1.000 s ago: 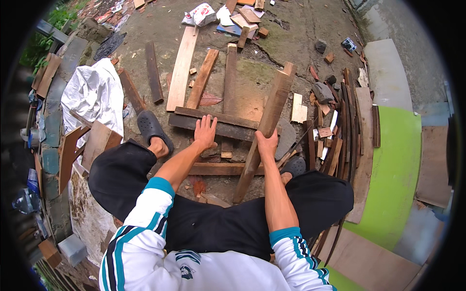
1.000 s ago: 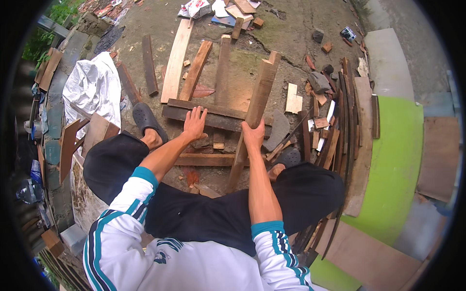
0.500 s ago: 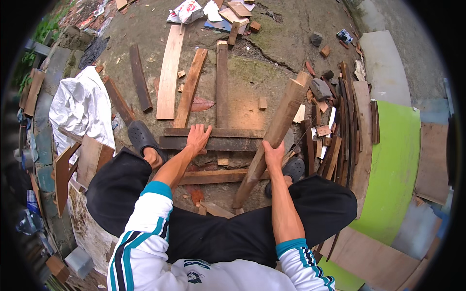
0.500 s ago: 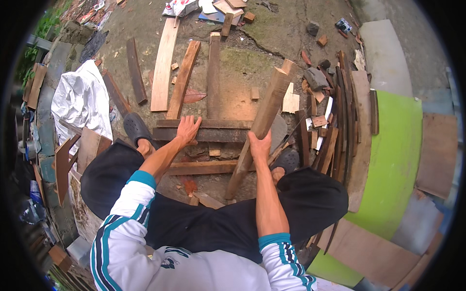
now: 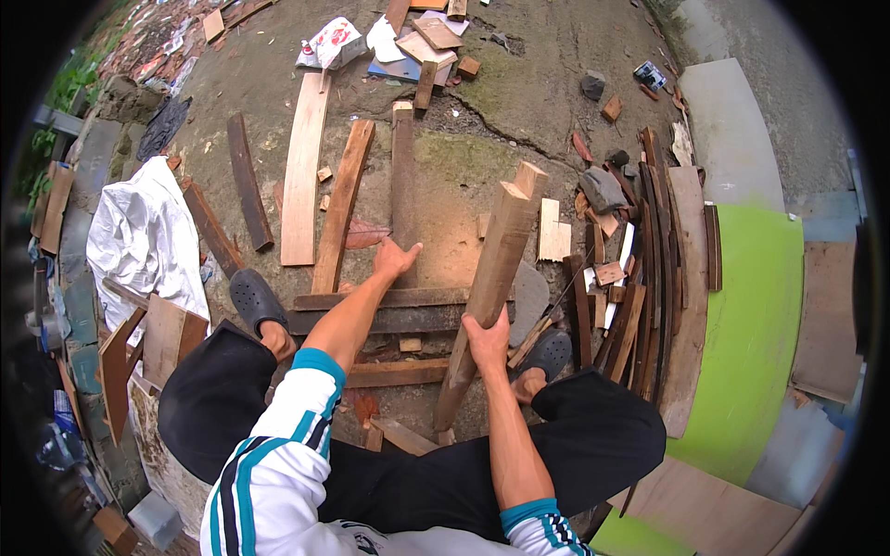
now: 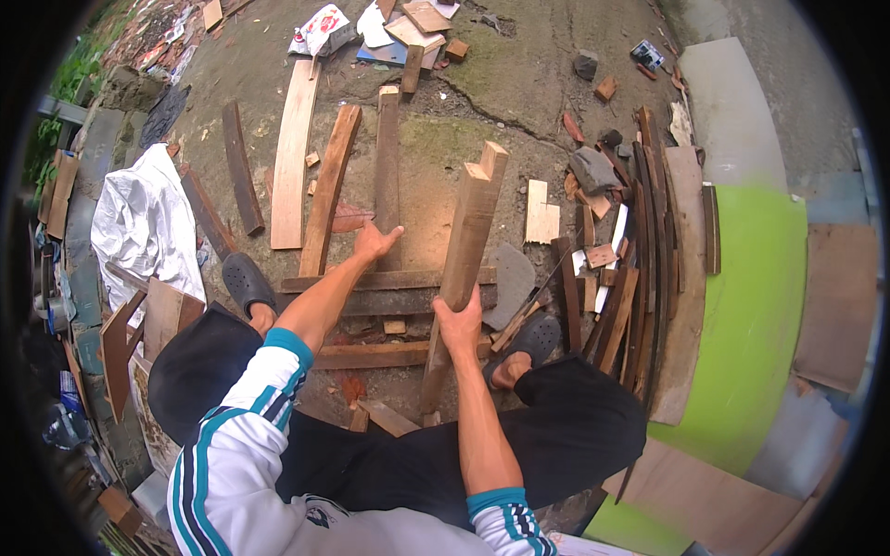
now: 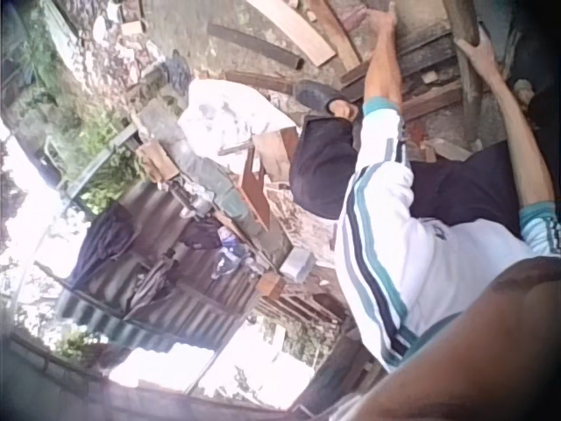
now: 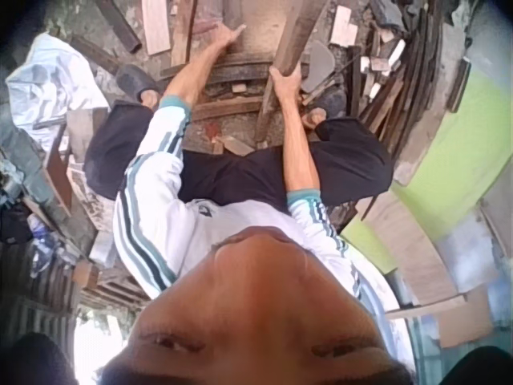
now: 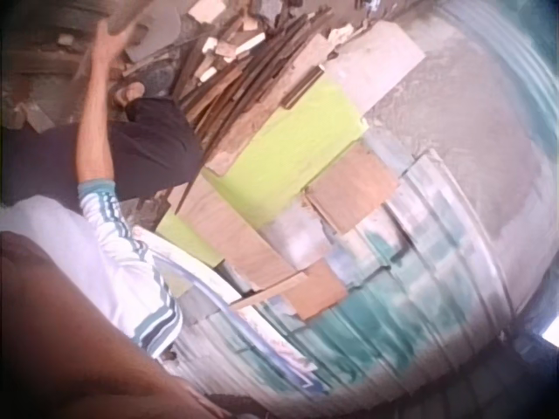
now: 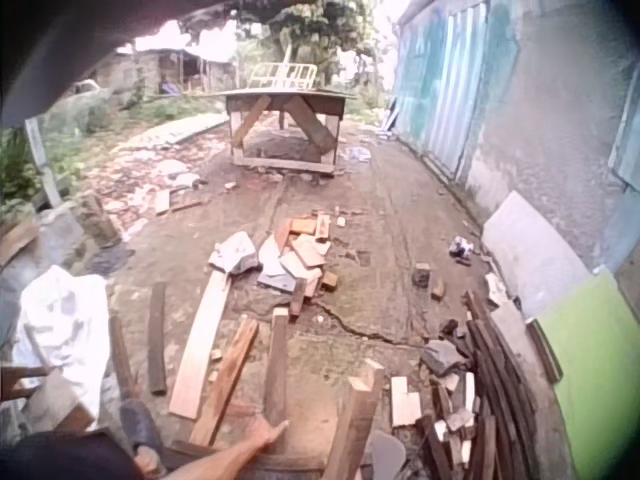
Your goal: The person sits on the ground and uses a hand saw to cut a small wooden block. They reposition the wood and continue sawing, then lift and inspect the cut piece.
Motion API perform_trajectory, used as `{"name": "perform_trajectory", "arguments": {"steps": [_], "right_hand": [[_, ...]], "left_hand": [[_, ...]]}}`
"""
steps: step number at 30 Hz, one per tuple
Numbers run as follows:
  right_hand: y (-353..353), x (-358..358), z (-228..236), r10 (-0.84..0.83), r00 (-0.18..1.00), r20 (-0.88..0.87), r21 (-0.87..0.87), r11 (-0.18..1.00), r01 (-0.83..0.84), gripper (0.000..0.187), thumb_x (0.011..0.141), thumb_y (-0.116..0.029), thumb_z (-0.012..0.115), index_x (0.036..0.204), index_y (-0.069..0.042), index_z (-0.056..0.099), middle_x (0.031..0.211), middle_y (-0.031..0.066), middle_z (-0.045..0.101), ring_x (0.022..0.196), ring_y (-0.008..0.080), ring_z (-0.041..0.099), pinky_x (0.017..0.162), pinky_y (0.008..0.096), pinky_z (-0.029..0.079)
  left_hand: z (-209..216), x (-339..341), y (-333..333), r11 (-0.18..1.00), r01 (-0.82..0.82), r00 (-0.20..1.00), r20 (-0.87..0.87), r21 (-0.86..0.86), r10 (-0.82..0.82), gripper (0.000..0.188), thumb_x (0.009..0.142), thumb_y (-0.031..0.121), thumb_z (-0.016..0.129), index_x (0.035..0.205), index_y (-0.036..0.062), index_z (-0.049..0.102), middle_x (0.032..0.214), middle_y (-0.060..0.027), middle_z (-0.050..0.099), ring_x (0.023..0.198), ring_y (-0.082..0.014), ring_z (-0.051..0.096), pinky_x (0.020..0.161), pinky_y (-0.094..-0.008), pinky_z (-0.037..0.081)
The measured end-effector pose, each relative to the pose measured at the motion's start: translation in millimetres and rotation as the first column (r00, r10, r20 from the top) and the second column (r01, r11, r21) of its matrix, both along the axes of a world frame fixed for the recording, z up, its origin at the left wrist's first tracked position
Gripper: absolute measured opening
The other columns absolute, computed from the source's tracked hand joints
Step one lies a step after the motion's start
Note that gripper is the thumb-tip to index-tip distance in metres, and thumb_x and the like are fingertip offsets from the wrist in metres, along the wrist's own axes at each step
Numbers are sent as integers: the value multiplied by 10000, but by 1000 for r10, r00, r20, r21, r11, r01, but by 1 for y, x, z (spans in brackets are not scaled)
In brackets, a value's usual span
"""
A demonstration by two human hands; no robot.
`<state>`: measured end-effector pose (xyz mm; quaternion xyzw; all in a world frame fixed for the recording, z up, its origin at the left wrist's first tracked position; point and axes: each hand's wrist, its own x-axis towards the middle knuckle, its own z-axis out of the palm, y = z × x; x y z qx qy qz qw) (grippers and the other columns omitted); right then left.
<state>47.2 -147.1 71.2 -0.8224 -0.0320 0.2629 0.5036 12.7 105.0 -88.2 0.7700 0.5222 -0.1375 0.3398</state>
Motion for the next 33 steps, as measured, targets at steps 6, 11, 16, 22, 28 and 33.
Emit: {"name": "perform_trajectory", "arguments": {"steps": [6, 11, 16, 22, 28, 33], "right_hand": [[-15, 6, 2, -44, 996, -83, 7, 999, 45, 633, 812, -245, 791, 1349, -17, 545, 1157, 172, 704, 1043, 293, 685, 941, 409, 522], [-22, 13, -8, -76, 987, -141, 19, 997, 80, 621, 839, -220, 786, 1372, -19, 539, 1189, 170, 697, 1074, 297, 680, 949, 408, 519], [-27, 19, -10, -72, 986, -152, 45, 996, 80, 619, 854, -209, 783, 1385, -14, 532, 1202, 180, 689, 1086, 301, 676, 949, 415, 519], [-27, 15, -3, -60, 992, -114, 28, 998, 64, 606, 848, -219, 790, 1366, -11, 553, 1178, 179, 702, 1069, 309, 686, 938, 418, 523], [-27, 2, -6, -48, 998, -49, 65, 997, 51, 568, 813, -225, 803, 1301, -20, 597, 1108, 170, 725, 1033, 310, 704, 921, 408, 528], [-26, -3, 1, -53, 998, -35, 108, 993, 57, 525, 798, -209, 783, 1257, -20, 615, 1074, 167, 727, 996, 299, 704, 900, 402, 533]], "left_hand": [[2, 56, 9, 999, -6, 987, -159, -35, 0, 1057, 815, 670, 755, 1448, -95, 392, 1393, -279, 588, 1282, -410, 602, 1060, -504, 502], [-14, 60, 33, 997, 78, 986, -145, 0, -77, 968, 817, 589, 782, 1385, -111, 427, 1298, -280, 644, 1221, -414, 640, 1025, -501, 528], [-11, 65, 47, 990, 45, 998, -43, 131, -40, 862, 813, 495, 782, 1323, -121, 463, 1252, -293, 661, 1184, -438, 649, 1008, -516, 528], [26, 83, 80, 977, 47, 982, 171, 206, -84, 826, 803, 482, 773, 1290, -122, 490, 1221, -333, 650, 1141, -485, 643, 987, -537, 518], [83, 99, 96, 896, -34, 889, 424, 442, -175, 769, 806, 463, 783, 1273, -80, 503, 1201, -313, 654, 1089, -480, 661, 935, -533, 533], [168, 120, 123, 791, -144, 798, 543, 594, -262, 740, 824, 447, 782, 1288, -55, 499, 1174, -289, 648, 1035, -472, 667, 904, -525, 534]]}}
